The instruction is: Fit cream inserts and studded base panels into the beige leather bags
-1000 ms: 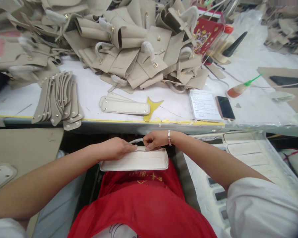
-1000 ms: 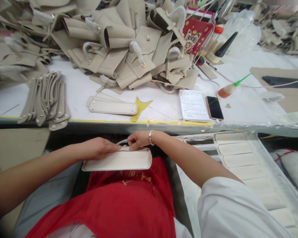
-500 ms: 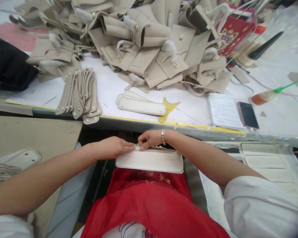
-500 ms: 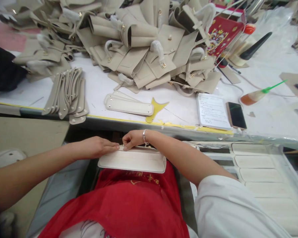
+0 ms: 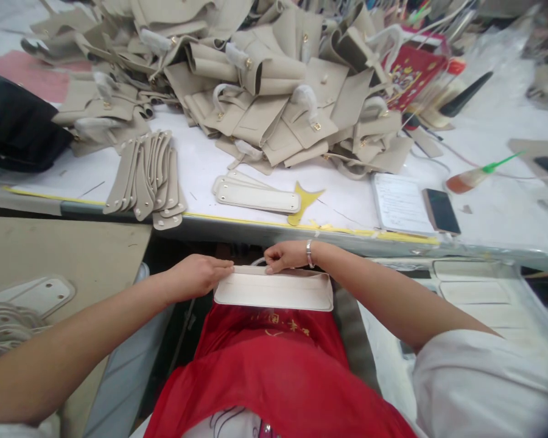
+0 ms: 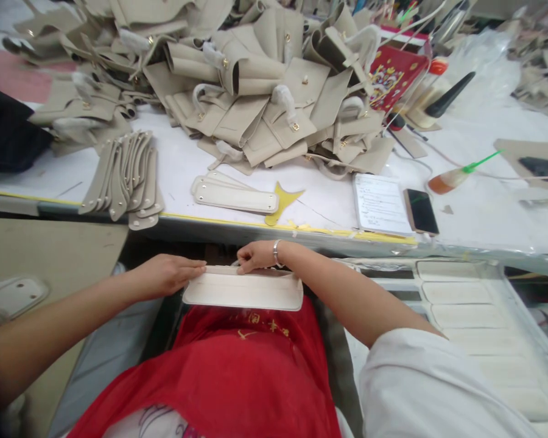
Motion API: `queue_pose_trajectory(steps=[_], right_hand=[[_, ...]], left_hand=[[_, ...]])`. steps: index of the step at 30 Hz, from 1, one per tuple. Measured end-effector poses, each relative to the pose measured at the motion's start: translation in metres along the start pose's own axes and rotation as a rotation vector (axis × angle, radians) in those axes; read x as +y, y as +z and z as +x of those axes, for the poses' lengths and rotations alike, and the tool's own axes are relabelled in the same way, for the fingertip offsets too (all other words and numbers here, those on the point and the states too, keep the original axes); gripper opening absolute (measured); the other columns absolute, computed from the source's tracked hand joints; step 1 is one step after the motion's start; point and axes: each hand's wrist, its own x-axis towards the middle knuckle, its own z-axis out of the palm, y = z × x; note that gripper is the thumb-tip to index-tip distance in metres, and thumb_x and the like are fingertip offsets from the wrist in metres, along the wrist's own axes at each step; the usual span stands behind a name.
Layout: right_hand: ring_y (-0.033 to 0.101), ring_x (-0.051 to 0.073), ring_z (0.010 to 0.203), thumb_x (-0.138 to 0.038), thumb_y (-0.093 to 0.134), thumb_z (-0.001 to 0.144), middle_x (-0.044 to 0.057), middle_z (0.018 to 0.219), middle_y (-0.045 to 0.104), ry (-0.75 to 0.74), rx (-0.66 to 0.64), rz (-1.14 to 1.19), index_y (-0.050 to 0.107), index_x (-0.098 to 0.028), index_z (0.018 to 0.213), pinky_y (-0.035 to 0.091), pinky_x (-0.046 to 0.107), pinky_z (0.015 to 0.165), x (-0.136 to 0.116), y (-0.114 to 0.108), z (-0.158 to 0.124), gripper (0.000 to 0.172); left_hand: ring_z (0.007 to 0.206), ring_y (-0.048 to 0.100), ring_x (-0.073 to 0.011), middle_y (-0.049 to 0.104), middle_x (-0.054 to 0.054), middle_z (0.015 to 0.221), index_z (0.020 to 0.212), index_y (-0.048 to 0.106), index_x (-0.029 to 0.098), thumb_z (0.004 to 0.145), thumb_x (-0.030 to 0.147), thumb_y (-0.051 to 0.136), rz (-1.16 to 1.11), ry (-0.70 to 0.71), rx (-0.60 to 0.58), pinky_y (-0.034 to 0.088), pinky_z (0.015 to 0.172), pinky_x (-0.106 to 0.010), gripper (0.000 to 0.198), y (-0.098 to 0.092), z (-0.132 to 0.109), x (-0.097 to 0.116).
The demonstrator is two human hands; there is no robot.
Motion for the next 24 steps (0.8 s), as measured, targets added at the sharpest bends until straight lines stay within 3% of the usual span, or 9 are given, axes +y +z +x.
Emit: queue_pose_trajectory(steps=[3,5,8,10,13,16,24], right_hand=[[0.037,0.007,0.052,-0.033,0.059,0.074,-0.007,0.054,0.043,0.091,0.17,-0.066,0.049,-0.016,0.068,0.028,0.02,0.051,0.009,0.004,-0.052,0.021],[0.043,0.009,0.056,-0.029,0.059,0.075,-0.004,0.061,0.05,0.089,0.383,-0.118,0.053,-0.015,0.072,0.032,0.021,0.054,0.01,0.017,-0.088,0.015],[0.051,0.013,0.076,-0.031,0.058,0.079,0.003,0.081,0.059,-0.039,0.73,-0.217,0.058,-0.016,0.083,0.039,0.025,0.07,0.01,0.055,-0.132,0.016],[0.052,0.016,0.089,-0.034,0.056,0.081,0.007,0.094,0.06,-0.101,0.86,-0.31,0.06,-0.017,0.089,0.039,0.031,0.083,0.013,0.086,-0.148,0.019],[0.051,0.017,0.097,-0.031,0.054,0.084,0.005,0.095,0.062,-0.089,0.959,-0.411,0.062,-0.021,0.088,0.031,0.039,0.096,0.022,0.128,-0.151,0.014],[0.05,0.016,0.102,-0.028,0.053,0.084,0.002,0.091,0.064,-0.068,1.057,-0.429,0.064,-0.022,0.084,0.024,0.042,0.103,0.03,0.152,-0.143,0.012],[0.047,0.018,0.107,-0.024,0.051,0.084,0.002,0.097,0.063,0.005,1.198,-0.437,0.063,-0.023,0.081,0.023,0.043,0.105,0.027,0.164,-0.137,0.012]], left_hand=[[0.098,0.06,-0.0201,0.065,-0.01,0.109,0.099,0.065,0.015,0.086,0.028,0.042,-0.008,0.015,0.035,0.047,0.089,-0.034,0.03,-0.01,0.015,0.02],[0.104,0.057,-0.021,0.061,-0.011,0.115,0.104,0.062,0.014,0.085,0.032,0.045,-0.075,0.053,0.092,0.045,0.092,-0.035,0.031,-0.011,0.031,0.042],[0.108,0.054,-0.0196,0.056,-0.011,0.122,0.11,0.056,0.014,0.084,0.034,0.05,-0.207,0.101,0.21,0.045,0.092,-0.033,0.034,0.001,0.058,0.082],[0.105,0.055,-0.0193,0.06,-0.01,0.116,0.102,0.059,0.015,0.084,0.031,0.05,-0.231,0.131,0.276,0.044,0.092,-0.035,0.025,0.014,0.074,0.106],[0.098,0.057,-0.0189,0.066,-0.006,0.105,0.084,0.065,0.018,0.086,0.027,0.047,-0.2,0.158,0.344,0.044,0.092,-0.038,0.02,0.029,0.086,0.126],[0.1,0.057,-0.0205,0.068,-0.004,0.098,0.077,0.066,0.018,0.087,0.026,0.047,-0.176,0.139,0.393,0.046,0.089,-0.038,0.022,0.035,0.085,0.131],[0.104,0.054,-0.0239,0.068,-0.004,0.099,0.078,0.065,0.017,0.086,0.021,0.047,-0.155,0.088,0.401,0.044,0.09,-0.041,0.02,0.04,0.084,0.137]])
